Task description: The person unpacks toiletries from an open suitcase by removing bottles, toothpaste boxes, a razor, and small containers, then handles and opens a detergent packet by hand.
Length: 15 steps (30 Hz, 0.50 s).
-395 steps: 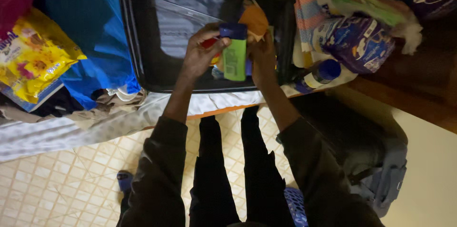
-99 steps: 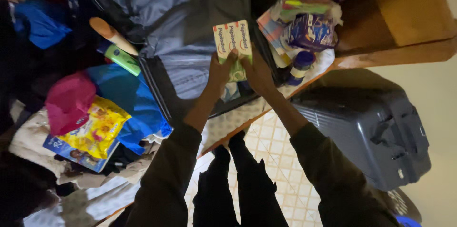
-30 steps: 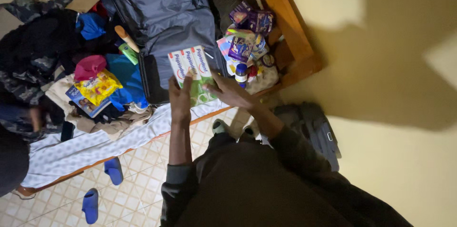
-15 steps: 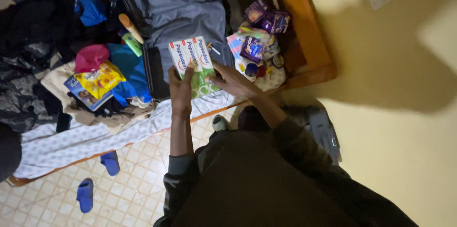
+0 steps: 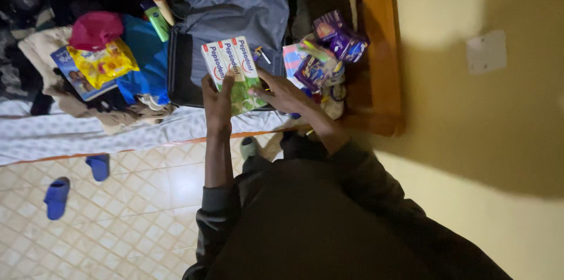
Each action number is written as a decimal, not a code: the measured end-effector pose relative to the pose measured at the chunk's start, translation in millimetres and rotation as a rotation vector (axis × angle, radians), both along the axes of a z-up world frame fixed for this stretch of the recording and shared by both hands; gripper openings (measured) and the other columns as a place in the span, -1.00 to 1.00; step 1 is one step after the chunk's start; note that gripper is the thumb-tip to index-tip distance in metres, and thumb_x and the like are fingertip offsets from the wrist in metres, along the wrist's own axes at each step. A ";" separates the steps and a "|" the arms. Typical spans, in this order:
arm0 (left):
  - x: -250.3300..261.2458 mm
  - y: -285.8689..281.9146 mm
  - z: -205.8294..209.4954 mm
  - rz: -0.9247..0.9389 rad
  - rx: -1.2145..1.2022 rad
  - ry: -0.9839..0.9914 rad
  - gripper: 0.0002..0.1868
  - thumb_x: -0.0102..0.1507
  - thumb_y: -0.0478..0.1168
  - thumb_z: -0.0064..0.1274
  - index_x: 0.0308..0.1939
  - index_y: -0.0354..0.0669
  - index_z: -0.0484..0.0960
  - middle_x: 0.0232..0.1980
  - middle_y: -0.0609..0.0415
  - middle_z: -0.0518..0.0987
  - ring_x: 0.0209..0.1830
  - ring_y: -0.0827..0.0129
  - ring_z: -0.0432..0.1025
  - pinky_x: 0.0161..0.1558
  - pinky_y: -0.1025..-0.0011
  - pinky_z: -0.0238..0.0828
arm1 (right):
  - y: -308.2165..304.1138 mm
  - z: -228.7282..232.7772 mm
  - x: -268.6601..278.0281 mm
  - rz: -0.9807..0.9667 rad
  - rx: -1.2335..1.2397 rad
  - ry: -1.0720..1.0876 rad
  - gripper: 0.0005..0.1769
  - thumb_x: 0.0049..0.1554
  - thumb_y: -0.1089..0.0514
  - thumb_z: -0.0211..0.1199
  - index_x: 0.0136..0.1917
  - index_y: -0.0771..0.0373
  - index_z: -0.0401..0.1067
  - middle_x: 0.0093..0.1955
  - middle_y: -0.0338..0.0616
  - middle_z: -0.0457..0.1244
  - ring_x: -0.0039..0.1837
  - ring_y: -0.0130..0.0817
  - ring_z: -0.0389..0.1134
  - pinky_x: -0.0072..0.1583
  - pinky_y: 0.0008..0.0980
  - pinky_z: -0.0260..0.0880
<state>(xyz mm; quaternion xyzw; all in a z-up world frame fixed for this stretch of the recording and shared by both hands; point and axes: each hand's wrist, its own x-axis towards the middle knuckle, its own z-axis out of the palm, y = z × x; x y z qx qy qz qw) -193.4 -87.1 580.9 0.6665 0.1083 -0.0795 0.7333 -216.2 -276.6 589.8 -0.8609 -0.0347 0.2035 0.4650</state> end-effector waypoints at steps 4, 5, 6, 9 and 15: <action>-1.2 -31.3 -8.1 0.061 -0.039 0.018 -0.42 0.33 -0.06 0.16 0.26 -0.38 0.34 0.14 -0.04 0.54 0.10 0.39 0.43 0.17 0.41 0.36 | -34.7 -13.5 10.3 0.086 0.172 -0.142 -0.21 0.27 -0.22 0.16 0.61 0.08 0.00 0.47 0.14 0.23 0.36 -0.02 0.37 0.22 -0.04 0.42; -1.0 -37.7 -11.7 0.068 -0.029 0.028 -0.43 0.34 -0.06 0.15 0.25 -0.39 0.35 0.14 -0.04 0.53 0.11 0.39 0.43 0.16 0.41 0.38 | -40.7 -18.4 16.7 0.110 0.108 -0.059 -0.20 0.28 -0.23 0.16 0.62 0.09 -0.01 0.46 0.14 0.23 0.37 -0.01 0.36 0.27 -0.04 0.37; -2.1 -42.0 -15.4 0.076 -0.018 0.037 -0.44 0.35 -0.05 0.15 0.25 -0.40 0.37 0.14 -0.04 0.51 0.11 0.39 0.43 0.16 0.41 0.39 | -44.3 -22.4 19.9 0.137 0.043 0.023 -0.19 0.29 -0.24 0.16 0.63 0.10 -0.03 0.44 0.14 0.22 0.37 -0.01 0.34 0.32 -0.04 0.31; -5.1 -48.1 -28.5 0.134 -0.063 0.083 -0.42 0.33 -0.03 0.14 0.25 -0.37 0.36 0.14 -0.03 0.54 0.09 0.39 0.46 0.14 0.41 0.41 | -53.3 -28.2 25.9 0.181 0.020 0.019 -0.20 0.28 -0.27 0.15 0.62 0.10 0.05 0.41 0.09 0.30 0.35 0.00 0.39 0.29 -0.06 0.37; -22.7 -39.7 -64.2 0.262 0.054 0.162 -0.41 0.34 0.04 0.12 0.22 -0.37 0.38 0.11 -0.07 0.57 0.07 0.36 0.47 0.10 0.38 0.42 | -38.4 -61.7 33.6 0.283 0.035 0.061 -0.17 0.24 -0.30 0.12 0.62 0.07 0.03 0.39 0.09 0.29 0.34 0.02 0.37 0.29 -0.06 0.34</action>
